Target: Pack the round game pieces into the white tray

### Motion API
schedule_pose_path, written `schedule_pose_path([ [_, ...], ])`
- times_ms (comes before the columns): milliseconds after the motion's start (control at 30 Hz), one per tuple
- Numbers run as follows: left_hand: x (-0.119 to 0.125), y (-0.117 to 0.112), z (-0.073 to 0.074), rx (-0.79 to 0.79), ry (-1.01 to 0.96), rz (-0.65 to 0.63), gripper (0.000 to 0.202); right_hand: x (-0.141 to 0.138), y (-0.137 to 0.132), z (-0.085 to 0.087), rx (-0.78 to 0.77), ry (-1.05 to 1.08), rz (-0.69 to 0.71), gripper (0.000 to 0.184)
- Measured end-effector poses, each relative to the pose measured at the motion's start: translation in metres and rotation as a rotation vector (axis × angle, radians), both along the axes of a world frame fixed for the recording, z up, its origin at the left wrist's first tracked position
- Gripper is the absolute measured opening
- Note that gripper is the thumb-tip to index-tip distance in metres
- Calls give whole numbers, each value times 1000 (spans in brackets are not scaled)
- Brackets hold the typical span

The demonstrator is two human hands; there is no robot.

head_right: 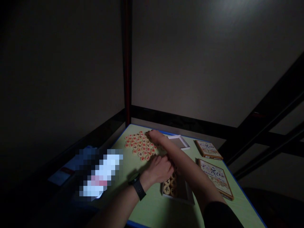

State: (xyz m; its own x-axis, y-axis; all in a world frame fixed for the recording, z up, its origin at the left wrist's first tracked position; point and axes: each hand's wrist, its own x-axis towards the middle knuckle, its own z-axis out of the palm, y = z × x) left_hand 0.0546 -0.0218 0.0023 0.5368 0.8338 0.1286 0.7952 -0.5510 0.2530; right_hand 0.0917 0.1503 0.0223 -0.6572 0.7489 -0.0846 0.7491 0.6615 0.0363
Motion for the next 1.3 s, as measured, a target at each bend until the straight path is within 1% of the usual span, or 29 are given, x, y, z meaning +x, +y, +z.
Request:
schedule_pose_path([
  [133, -1, -1, 3, -6, -10, -3, 41, -6, 1, 13, 26, 29, 10, 27],
  [300, -1, -1, -2, 7, 10, -3, 39, -13, -11, 31, -6, 74, 88, 26],
  [467, -1, -2, -3, 51, -8, -12, 39, -3, -30, 36, -82, 59, 127, 29],
  [600, -2, -3, 0, 28, 20, -24, 41, 5, -42, 39, -93, 64, 123, 29],
  [700, -2, -3, 1, 41, 15, -24, 42, 4, -49, 42, -107, 90, 143, 25],
  [833, -2, -1, 0, 50, 23, -45, 40, -9, -59, 40, -129, 146, 228, 22],
  [967, -1, 1, 0, 39, -36, -71, 36, -31, -69, 34, -106, 193, 346, 21],
  [1067, -1, 2, -1, 50, -63, -115, 42, -44, -75, 29, -83, 156, 380, 16],
  [1167, -2, 2, -4, 80, -81, -132, 45, -52, -79, 23, -60, 95, 423, 16],
  [1300, -3, 2, -8, 72, -9, -198, 45, -54, -85, 14, -20, 41, 432, 17],
])
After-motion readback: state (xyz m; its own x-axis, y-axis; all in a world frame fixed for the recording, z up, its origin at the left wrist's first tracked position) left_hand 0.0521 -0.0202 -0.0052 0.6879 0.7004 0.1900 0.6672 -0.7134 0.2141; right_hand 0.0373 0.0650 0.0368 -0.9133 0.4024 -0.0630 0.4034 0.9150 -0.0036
